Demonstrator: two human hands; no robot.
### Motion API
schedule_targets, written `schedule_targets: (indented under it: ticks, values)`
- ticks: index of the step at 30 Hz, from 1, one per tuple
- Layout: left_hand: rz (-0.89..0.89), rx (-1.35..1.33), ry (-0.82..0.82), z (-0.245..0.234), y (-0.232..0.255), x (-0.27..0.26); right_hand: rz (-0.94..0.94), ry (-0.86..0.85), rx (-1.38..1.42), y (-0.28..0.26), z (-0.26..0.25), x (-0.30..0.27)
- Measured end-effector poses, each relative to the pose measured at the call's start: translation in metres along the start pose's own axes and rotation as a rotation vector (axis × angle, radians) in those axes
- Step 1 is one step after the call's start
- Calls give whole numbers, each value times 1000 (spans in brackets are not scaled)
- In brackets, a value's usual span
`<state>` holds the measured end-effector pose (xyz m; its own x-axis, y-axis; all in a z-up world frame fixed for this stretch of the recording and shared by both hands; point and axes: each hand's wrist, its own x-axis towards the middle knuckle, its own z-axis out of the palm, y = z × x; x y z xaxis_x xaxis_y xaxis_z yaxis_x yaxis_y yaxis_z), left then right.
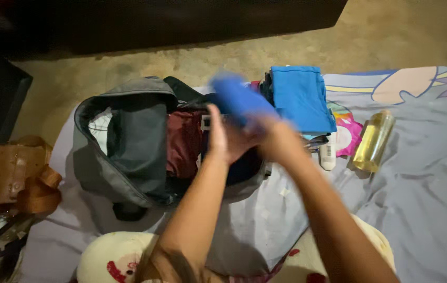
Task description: The person packs a gray backpack with folded clothes and a small box. They place items one by one into the bag, adjusting and rearranging them to fit.
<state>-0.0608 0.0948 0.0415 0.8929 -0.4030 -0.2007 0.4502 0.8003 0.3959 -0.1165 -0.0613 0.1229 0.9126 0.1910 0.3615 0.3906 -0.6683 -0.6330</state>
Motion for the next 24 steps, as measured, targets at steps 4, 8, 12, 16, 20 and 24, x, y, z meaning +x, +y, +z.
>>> schedule_targets:
  ticks: [4, 8, 12, 16, 20, 24]
  values:
    - [9, 47, 121, -31, 27, -30, -21, -202, 423, -11, 36, -28]
    - [-101, 158, 184, -60, 52, -57, 83, 266, 109, 11, 47, -13]
    - [-137, 221, 129, -72, 72, -74, 310, 68, 517, 19, 71, 2]
    - [-81, 221, 246, -93, 69, -67, 519, -19, 935, 32, 95, 4]
    - [-163, 378, 285, -111, 54, -34, 695, 63, 888, 68, 107, -3]
    - [-107, 565, 350, -108, 42, -9, 588, 184, 637, 96, 124, -13]
